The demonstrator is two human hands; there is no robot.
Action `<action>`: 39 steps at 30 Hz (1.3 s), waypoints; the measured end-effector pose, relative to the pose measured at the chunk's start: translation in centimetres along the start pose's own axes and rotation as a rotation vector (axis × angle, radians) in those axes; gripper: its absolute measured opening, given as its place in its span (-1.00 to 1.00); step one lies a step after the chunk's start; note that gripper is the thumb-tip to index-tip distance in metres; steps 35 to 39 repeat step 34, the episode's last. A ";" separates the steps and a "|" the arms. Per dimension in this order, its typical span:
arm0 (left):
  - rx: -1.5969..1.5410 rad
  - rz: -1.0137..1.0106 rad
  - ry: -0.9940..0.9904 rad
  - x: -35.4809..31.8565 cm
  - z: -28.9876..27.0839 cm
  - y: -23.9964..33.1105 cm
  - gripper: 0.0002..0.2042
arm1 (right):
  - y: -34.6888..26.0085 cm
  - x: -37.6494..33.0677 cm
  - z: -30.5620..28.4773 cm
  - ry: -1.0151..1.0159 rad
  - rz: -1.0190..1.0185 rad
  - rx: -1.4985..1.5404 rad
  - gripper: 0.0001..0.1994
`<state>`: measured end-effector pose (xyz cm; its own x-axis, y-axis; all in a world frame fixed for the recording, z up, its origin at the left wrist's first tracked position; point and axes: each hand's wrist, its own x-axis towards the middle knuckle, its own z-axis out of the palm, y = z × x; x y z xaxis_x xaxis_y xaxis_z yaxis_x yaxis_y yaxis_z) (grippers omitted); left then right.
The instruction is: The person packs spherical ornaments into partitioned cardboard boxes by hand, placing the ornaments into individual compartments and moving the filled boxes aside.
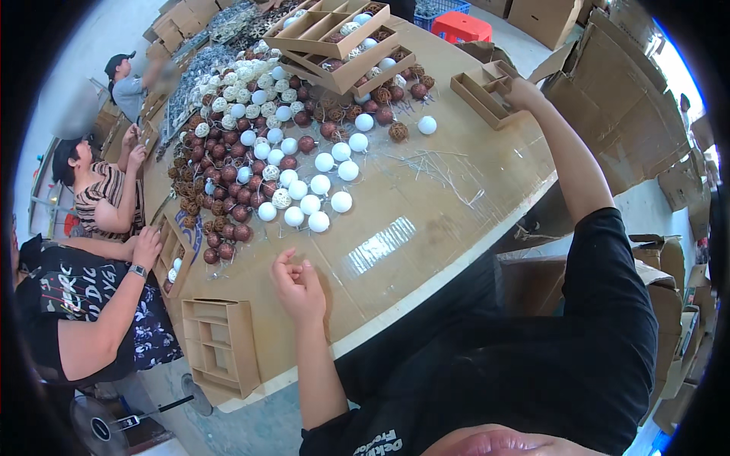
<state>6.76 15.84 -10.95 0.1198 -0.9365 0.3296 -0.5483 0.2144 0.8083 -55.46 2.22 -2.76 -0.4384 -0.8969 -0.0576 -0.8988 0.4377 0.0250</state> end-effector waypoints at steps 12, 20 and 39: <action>-0.059 0.437 0.173 -2.2 -6.4 7.4 -0.75 | -15.7 -28.4 -4.0 0.210 -0.387 0.580 -0.63; 0.466 0.049 -0.603 0.1 -0.5 11.6 -0.78 | -26.2 -38.2 1.3 -0.171 -0.764 0.853 -0.48; 0.691 0.111 -0.475 -2.1 0.4 9.7 -0.68 | -25.1 -39.5 1.6 -0.293 -1.281 0.162 -0.43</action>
